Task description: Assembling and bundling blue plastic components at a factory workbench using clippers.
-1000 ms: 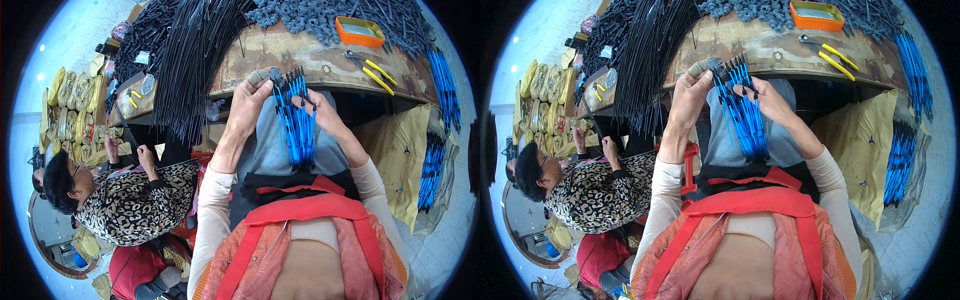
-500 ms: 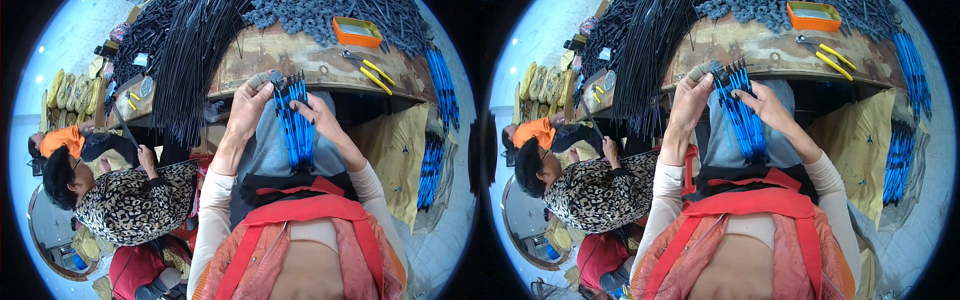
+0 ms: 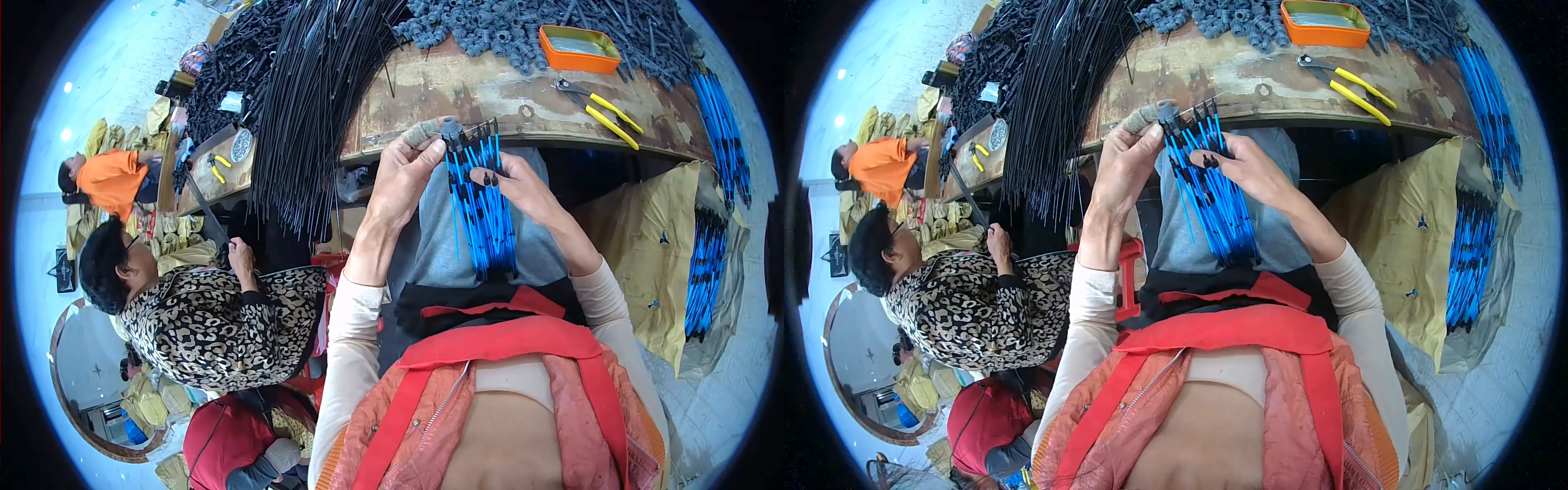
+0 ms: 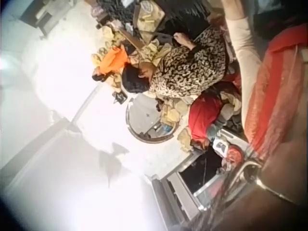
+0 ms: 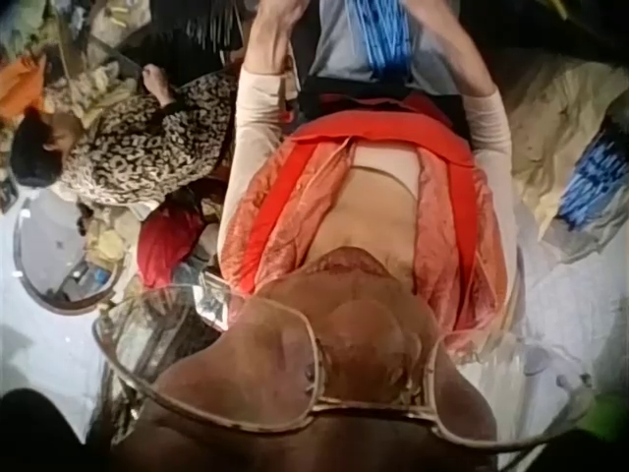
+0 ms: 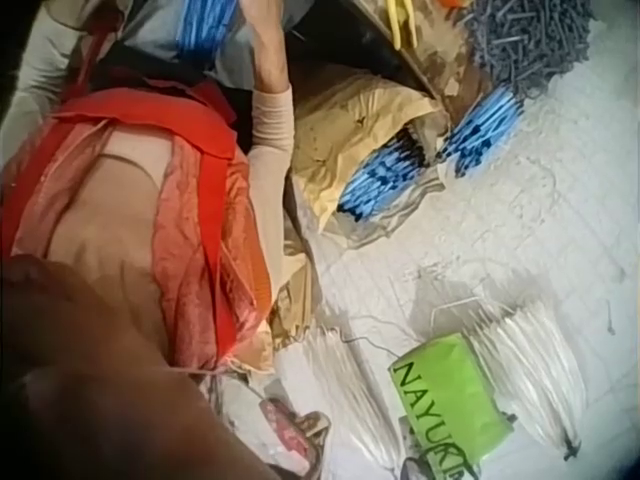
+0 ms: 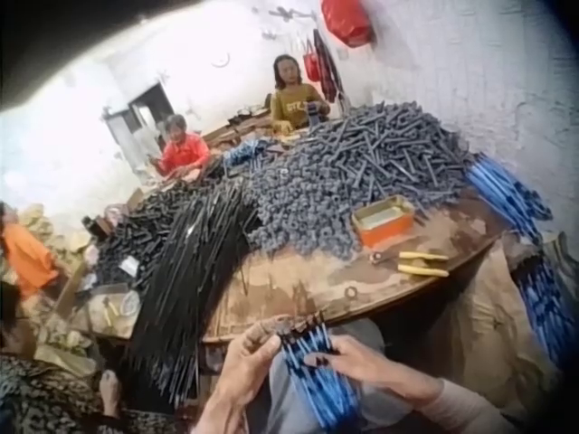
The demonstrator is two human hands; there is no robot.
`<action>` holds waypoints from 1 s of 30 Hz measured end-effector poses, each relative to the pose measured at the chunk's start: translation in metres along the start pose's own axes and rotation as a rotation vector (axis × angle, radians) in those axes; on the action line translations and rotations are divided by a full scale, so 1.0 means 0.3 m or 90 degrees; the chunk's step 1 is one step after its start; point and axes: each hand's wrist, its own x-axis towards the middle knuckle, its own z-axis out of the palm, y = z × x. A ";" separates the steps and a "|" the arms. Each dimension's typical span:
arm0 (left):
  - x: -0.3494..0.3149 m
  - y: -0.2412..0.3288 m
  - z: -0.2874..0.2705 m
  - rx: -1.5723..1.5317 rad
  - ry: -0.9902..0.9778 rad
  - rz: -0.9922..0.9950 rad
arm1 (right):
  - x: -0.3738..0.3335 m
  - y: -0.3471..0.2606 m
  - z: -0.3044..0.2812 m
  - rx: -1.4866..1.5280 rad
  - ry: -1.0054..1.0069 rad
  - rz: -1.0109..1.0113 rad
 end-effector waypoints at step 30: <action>0.009 0.051 -0.030 -0.088 -0.100 -0.060 | -0.034 -0.056 0.065 0.077 -0.025 0.033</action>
